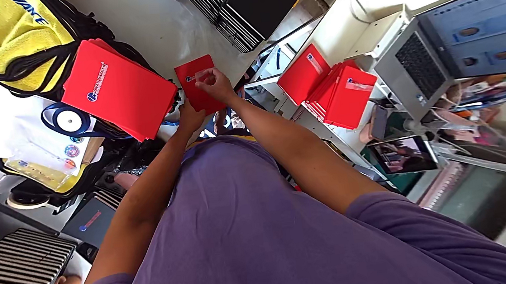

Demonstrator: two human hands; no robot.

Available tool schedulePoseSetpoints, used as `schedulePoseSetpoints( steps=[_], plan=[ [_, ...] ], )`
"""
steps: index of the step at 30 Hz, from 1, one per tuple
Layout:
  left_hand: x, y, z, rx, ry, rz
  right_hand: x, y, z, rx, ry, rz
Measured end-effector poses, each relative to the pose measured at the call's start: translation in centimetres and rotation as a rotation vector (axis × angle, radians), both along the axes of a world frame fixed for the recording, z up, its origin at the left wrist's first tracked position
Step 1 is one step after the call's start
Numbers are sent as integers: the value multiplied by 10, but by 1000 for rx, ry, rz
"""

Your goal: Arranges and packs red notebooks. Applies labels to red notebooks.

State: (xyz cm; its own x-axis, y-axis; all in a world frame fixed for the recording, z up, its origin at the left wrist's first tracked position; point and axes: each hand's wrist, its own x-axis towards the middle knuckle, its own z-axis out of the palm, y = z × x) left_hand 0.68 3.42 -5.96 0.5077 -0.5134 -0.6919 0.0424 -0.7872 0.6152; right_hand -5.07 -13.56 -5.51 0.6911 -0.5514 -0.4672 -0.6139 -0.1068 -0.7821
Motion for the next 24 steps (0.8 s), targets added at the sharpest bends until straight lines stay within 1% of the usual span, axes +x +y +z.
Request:
schedulePoseSetpoints(
  steps=[2, 4, 6, 8, 11, 15, 20, 23, 24],
  plan=[
    [0, 1, -2, -12, -1, -4, 2, 2, 1, -7, 27, 141],
    [0, 2, -6, -33, 1, 0, 4, 4, -4, -41, 54, 214],
    [0, 4, -9, -49, 5, 2, 6, 5, -8, -124, 106, 269],
    [2, 5, -9, -52, 5, -13, 9, 8, -7, -218, 231, 350],
    [2, 6, -7, -39, 5, -40, 15, 14, 6, -310, 436, 471],
    [2, 6, -7, -38, 13, -39, 28, 29, 18, -418, 564, 622],
    [5, 7, -1, -24, 26, -84, 36, 41, 22, -420, 578, 731],
    [8, 5, 2, -20, 46, -100, 32, 34, 20, -354, 440, 795],
    [8, 4, 2, -17, 49, -102, 28, 31, 18, -351, 384, 752]
  ],
)
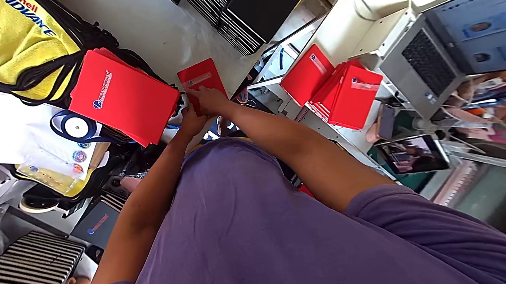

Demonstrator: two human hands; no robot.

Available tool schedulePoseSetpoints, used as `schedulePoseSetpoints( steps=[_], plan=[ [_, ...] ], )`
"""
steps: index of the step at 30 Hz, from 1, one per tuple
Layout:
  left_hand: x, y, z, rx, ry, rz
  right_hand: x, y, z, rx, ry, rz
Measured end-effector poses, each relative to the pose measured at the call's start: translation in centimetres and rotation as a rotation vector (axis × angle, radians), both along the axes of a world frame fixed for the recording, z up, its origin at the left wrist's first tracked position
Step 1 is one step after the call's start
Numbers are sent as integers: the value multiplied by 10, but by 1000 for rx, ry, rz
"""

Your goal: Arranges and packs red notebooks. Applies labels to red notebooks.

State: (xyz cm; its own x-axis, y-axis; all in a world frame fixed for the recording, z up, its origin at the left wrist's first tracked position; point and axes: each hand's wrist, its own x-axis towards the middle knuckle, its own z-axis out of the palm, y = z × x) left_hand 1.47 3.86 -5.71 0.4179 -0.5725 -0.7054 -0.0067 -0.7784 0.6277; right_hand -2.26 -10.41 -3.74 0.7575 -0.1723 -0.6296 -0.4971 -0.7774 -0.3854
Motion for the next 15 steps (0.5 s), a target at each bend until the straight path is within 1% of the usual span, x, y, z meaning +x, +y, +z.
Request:
schedulePoseSetpoints(
  steps=[1, 3, 4, 6, 8, 11, 13, 14, 15],
  plan=[
    [0, 0, 0, 4, 5, 1, -6, -2, -2, -13, -71, -88],
    [0, -1, -1, 13, 12, -1, -22, -7, -4, -84, -184, -359],
    [1, -1, 0, 15, 13, -3, -31, -12, -2, -113, -203, -503],
    [1, -2, -3, 10, 9, -13, -53, -21, -4, -128, -144, -736],
    [0, 3, -2, -2, 3, -25, -71, -23, -7, -32, -38, -908],
    [-1, 9, 4, -51, 10, -48, -90, -23, -9, 208, -25, -1148],
    [-3, 9, -6, -70, 32, -4, -97, -27, -10, 341, -46, -1215],
    [-3, 8, -9, -66, 56, 40, -98, -27, -12, 410, -72, -1187],
    [-3, 8, -10, -64, 91, 83, -98, -28, -15, 457, -99, -1114]
  ],
)
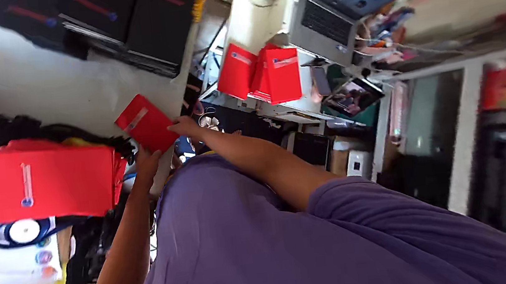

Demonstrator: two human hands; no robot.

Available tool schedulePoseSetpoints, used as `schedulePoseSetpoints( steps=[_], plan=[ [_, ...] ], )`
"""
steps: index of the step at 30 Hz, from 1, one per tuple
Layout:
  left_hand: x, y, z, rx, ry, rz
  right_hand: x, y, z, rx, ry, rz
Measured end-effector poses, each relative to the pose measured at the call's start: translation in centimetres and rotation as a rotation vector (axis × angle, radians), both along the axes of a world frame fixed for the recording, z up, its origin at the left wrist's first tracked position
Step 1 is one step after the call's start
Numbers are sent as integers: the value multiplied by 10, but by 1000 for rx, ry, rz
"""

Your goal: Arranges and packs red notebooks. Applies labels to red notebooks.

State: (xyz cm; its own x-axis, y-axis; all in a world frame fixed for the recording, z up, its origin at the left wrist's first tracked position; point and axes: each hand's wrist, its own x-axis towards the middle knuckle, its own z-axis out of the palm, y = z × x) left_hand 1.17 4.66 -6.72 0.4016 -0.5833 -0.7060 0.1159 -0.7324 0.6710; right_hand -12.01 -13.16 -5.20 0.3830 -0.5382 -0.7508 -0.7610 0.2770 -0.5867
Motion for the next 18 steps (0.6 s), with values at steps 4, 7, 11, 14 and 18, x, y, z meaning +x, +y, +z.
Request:
schedulePoseSetpoints(
  steps=[4, 7, 11, 14, 18],
  plan=[
    [-2, -3, 10, -9, 74, 110, -4, -5, 21, -51, -130, 110],
    [-6, -5, 22, -148, 116, 0, -35, -22, 37, -58, -206, 45],
    [-10, -13, 46, -280, 281, -441, -115, -47, 68, -28, -399, -153],
    [-19, -29, 51, -160, 294, -663, -182, -68, 94, -127, -303, -273],
    [-30, -45, 36, -40, 179, -868, -271, -81, 116, -322, -481, -332]
  ],
)
